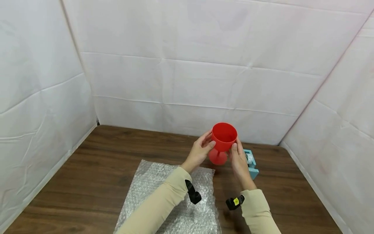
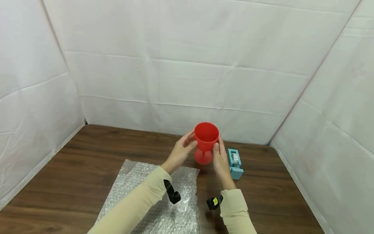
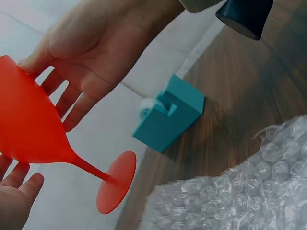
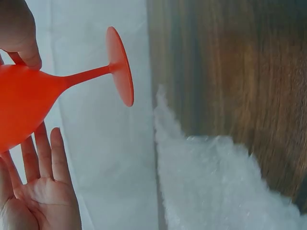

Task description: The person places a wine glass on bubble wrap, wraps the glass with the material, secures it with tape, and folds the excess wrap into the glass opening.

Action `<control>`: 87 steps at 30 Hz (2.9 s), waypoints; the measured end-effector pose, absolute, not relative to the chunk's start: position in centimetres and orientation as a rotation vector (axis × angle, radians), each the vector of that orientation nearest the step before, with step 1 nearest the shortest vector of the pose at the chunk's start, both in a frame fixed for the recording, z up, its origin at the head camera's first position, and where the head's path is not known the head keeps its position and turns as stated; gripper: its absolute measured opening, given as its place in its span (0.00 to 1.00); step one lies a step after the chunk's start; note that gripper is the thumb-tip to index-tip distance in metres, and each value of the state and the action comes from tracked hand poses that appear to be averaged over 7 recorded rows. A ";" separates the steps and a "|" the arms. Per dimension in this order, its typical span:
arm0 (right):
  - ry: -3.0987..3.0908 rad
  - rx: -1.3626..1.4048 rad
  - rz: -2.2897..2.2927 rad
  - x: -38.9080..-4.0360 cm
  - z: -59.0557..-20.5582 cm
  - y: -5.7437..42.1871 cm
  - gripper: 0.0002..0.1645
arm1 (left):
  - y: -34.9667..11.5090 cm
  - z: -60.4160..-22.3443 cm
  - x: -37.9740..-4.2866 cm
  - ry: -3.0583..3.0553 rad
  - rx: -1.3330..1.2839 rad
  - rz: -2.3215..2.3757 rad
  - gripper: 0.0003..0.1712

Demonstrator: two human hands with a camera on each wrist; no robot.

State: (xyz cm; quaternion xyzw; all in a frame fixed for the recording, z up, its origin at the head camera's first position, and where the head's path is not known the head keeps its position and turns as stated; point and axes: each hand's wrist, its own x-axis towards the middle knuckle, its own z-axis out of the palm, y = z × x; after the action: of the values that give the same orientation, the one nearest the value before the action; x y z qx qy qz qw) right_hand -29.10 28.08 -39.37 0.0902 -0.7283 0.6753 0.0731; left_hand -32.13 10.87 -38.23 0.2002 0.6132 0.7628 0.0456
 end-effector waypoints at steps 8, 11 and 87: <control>-2.205 0.383 1.851 -27.8 -37.1 26.9 0.34 | 8.9 -36.0 -30.5 1.904 0.676 2.305 0.33; -2.220 0.404 1.799 -27.0 -36.5 26.2 0.33 | 7.9 -35.5 -29.6 1.931 0.714 2.304 0.33; -2.727 0.297 2.378 -24.4 -42.7 6.5 0.33 | -12.4 -40.1 -22.5 2.568 -0.186 1.628 0.24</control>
State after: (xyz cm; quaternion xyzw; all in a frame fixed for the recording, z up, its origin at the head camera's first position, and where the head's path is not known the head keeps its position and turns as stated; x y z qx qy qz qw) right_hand -24.43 6.54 -42.72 0.0793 -0.7289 0.6356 -0.2418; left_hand -22.46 -12.40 -40.10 -0.0609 0.8420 0.5338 0.0477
